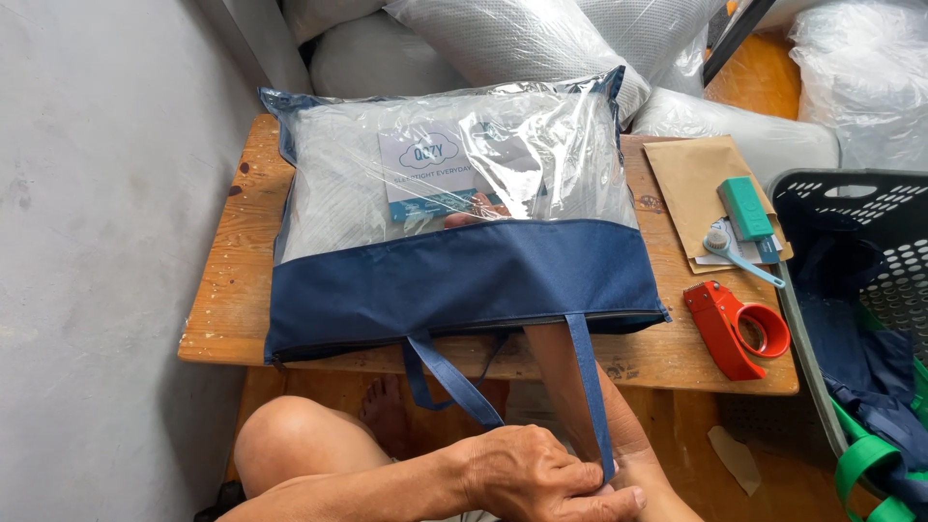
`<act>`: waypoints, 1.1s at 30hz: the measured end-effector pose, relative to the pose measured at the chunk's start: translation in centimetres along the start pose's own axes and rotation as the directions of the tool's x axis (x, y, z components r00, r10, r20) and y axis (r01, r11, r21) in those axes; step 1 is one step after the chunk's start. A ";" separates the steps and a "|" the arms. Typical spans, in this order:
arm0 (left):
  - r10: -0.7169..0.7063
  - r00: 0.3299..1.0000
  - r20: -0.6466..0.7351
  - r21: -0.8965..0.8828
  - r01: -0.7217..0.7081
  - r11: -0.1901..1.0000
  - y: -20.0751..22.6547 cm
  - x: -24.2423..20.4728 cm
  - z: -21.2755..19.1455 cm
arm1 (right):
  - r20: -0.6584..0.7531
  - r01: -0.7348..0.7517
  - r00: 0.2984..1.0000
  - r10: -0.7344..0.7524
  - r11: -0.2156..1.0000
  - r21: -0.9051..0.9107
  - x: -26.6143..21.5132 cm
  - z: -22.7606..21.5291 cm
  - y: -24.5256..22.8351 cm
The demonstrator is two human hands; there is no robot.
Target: The person cleans a packaged pillow inside a blue tote bag using a green sponge. They wipe the plastic-wrapped pillow and the bag's fabric surface repeatedly, focusing on the front and sides.
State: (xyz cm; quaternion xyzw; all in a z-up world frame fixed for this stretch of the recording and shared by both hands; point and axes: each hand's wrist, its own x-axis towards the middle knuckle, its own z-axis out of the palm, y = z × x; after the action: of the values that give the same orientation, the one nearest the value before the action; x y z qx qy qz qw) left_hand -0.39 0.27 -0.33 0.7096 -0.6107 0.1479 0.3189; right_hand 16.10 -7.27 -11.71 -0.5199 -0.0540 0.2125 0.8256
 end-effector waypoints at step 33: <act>-0.555 0.725 0.408 0.148 0.548 0.824 -1.6 -10.9 4.5 | 0.578 0.412 0.713 -0.398 -0.429 -0.804 -2.6 6.3 -6.0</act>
State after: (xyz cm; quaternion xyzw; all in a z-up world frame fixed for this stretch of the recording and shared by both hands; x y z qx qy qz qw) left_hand -1.99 5.90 -10.66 0.8759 -0.4260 -0.1098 0.1982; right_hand 13.52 -5.26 -3.24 -0.8801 -0.3905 -0.2376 0.1285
